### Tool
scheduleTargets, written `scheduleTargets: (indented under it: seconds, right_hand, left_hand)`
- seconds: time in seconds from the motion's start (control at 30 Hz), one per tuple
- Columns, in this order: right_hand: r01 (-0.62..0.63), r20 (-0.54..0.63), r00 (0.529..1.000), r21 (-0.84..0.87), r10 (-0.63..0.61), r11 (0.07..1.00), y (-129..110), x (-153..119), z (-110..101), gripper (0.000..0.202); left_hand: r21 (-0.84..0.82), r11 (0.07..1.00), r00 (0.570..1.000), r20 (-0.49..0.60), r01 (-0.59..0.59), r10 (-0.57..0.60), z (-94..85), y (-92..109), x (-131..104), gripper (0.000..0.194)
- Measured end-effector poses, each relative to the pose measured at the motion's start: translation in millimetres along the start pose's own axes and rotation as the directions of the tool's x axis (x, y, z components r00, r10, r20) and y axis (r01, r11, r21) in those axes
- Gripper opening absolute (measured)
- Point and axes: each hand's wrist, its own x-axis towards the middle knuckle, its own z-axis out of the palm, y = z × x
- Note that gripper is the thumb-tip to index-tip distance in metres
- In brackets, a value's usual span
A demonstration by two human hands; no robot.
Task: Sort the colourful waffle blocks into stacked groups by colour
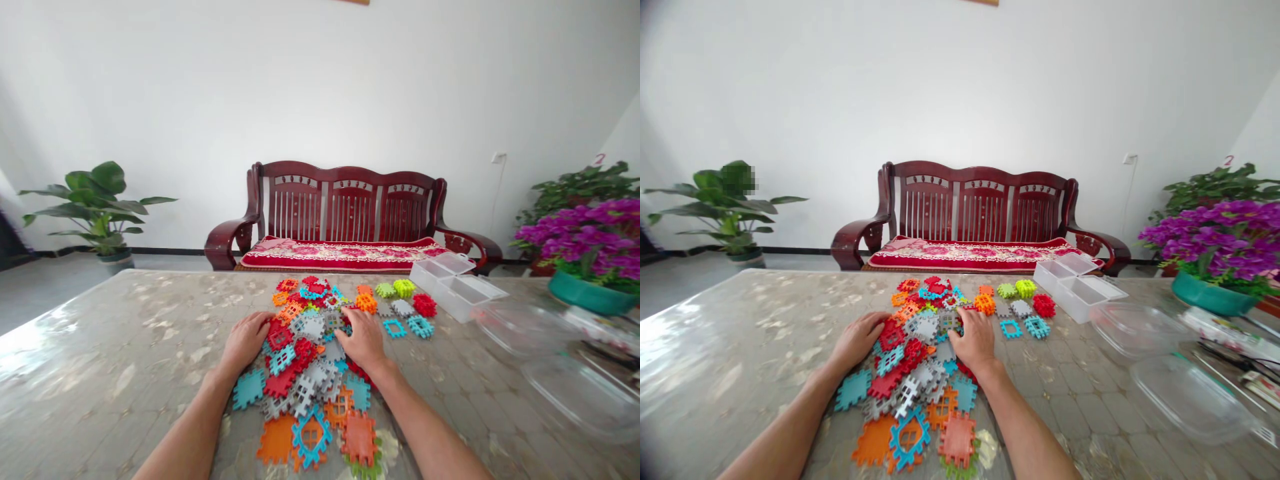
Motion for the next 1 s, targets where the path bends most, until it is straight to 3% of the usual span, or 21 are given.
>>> scheduleTargets:
  seconds: [0.13, 0.27, 0.63, 0.83, 1.0]
  right_hand:
    - [0.088, 0.049, 0.995, 0.042, -0.09, 0.995, -0.5, 4.2, 2.7, 0.053]
    - [0.1, 0.099, 0.99, 0.045, -0.104, 0.994, 0.1, 5.6, 5.2, 0.049]
    - [0.142, 0.05, 0.988, 0.053, -0.145, 0.988, -0.4, 6.6, 10.2, 0.039]
    - [0.174, -0.029, 0.984, -0.006, -0.174, 0.985, 1.6, 4.2, 13.3, 0.039]
    - [0.248, -0.224, 0.943, -0.016, -0.245, 0.969, 10.3, 7.6, 7.6, 0.04]
  left_hand:
    - [0.002, 1.0, 1.0, 0.005, -0.005, 0.005, 0.7, -0.8, 0.0, 0.04]
    - [0.002, 1.0, 1.0, 0.001, 0.0, 0.0, 0.9, -0.8, 0.0, 0.04]
    - [0.01, 1.0, 1.0, 0.016, 0.002, -0.002, -1.1, 1.7, 0.1, 0.041]
    - [0.006, 1.0, 1.0, 0.021, 0.003, -0.003, -0.7, 0.8, 0.5, 0.041]
    - [0.005, 1.0, 1.0, 0.025, -0.001, 0.001, -1.3, 0.2, 0.9, 0.041]
